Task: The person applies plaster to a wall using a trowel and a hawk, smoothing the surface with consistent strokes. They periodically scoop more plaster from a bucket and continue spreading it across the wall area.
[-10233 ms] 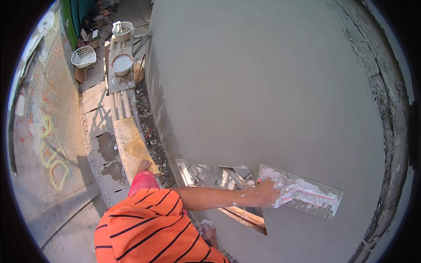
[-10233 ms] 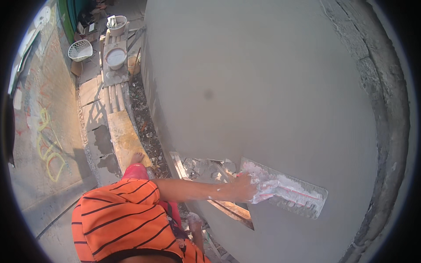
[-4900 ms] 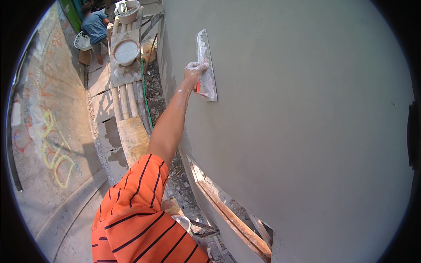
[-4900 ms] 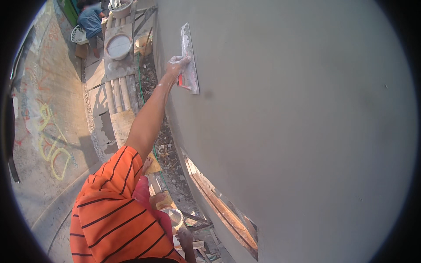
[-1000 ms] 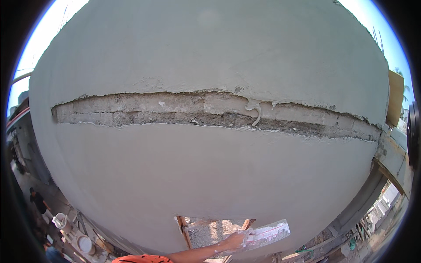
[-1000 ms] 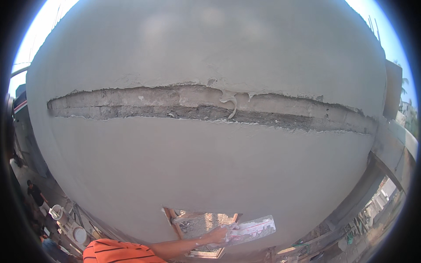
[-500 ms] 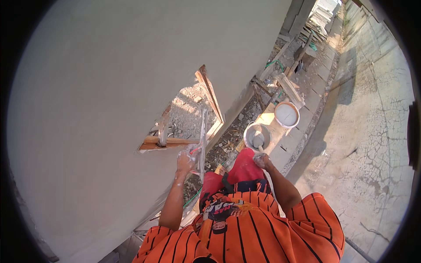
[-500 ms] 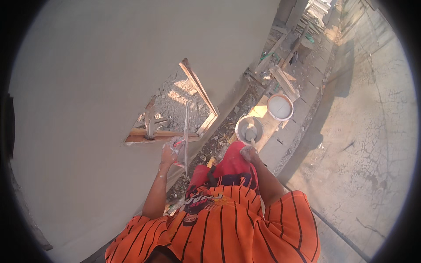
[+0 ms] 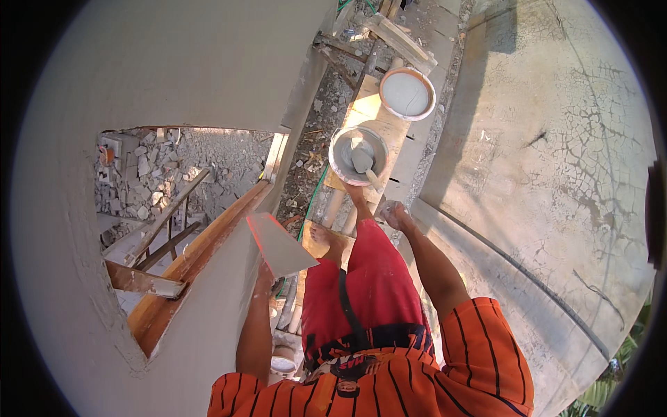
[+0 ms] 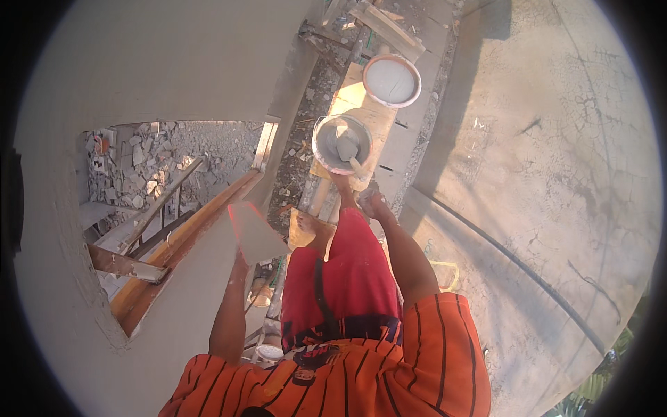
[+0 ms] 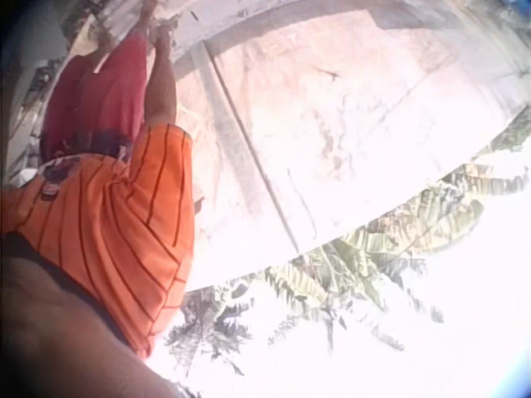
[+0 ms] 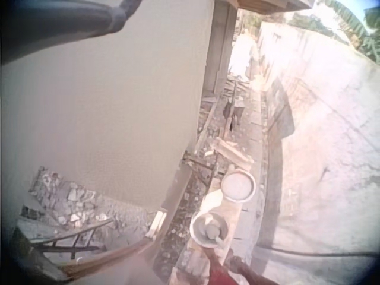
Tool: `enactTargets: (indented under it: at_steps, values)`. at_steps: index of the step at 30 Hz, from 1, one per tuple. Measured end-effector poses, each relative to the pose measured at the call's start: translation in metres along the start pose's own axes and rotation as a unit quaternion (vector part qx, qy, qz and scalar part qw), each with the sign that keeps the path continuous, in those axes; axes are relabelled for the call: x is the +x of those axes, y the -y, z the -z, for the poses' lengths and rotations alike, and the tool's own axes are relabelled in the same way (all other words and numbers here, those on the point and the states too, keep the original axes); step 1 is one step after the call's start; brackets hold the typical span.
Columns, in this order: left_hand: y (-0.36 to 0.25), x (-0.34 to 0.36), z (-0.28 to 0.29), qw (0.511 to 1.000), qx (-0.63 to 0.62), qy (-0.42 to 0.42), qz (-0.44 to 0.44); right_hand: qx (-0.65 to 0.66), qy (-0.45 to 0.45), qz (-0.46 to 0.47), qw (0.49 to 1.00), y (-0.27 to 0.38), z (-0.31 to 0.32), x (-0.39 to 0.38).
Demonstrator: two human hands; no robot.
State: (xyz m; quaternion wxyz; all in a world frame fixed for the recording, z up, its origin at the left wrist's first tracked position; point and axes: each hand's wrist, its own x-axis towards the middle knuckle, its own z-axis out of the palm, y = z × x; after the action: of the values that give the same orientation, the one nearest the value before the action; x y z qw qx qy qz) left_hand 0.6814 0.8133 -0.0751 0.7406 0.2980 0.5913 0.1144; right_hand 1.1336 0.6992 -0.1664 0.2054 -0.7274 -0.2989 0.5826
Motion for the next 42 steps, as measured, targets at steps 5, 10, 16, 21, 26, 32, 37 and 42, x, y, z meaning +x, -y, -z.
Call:
enactTargets:
  at_steps: [5,10,16,21,26,32,37,42]
  values:
    - [0.004,0.062,-0.047,0.999,-0.031,-0.02,0.026,-0.059,-0.16,-0.072,0.983,-0.001,0.097,0.101]
    - [0.033,0.081,-0.07,0.993,-0.051,-0.068,0.078,0.046,-0.38,-0.092,0.919,0.063,0.188,0.199]
    - [0.061,0.097,-0.082,0.982,-0.066,-0.12,0.128,-0.058,-0.542,-0.122,0.829,0.071,0.267,0.292]
    - [0.081,0.117,-0.085,0.97,-0.075,-0.147,0.178,0.023,-0.461,-0.112,0.88,-0.112,0.34,0.345]
    - [0.104,0.132,-0.09,0.965,-0.081,-0.162,0.19,0.251,-0.372,-0.091,0.889,-0.094,0.348,0.337]
    - [0.101,0.11,-0.095,0.959,-0.097,-0.181,0.197,0.219,-0.305,-0.018,0.927,-0.066,0.321,0.33]
    - [0.103,0.107,-0.088,0.959,-0.106,-0.179,0.193,0.012,-0.329,0.032,0.944,-0.016,0.28,0.326]
    - [0.109,0.094,-0.089,0.956,-0.123,-0.193,0.184,-0.098,-0.364,0.03,0.926,0.075,0.218,0.342]
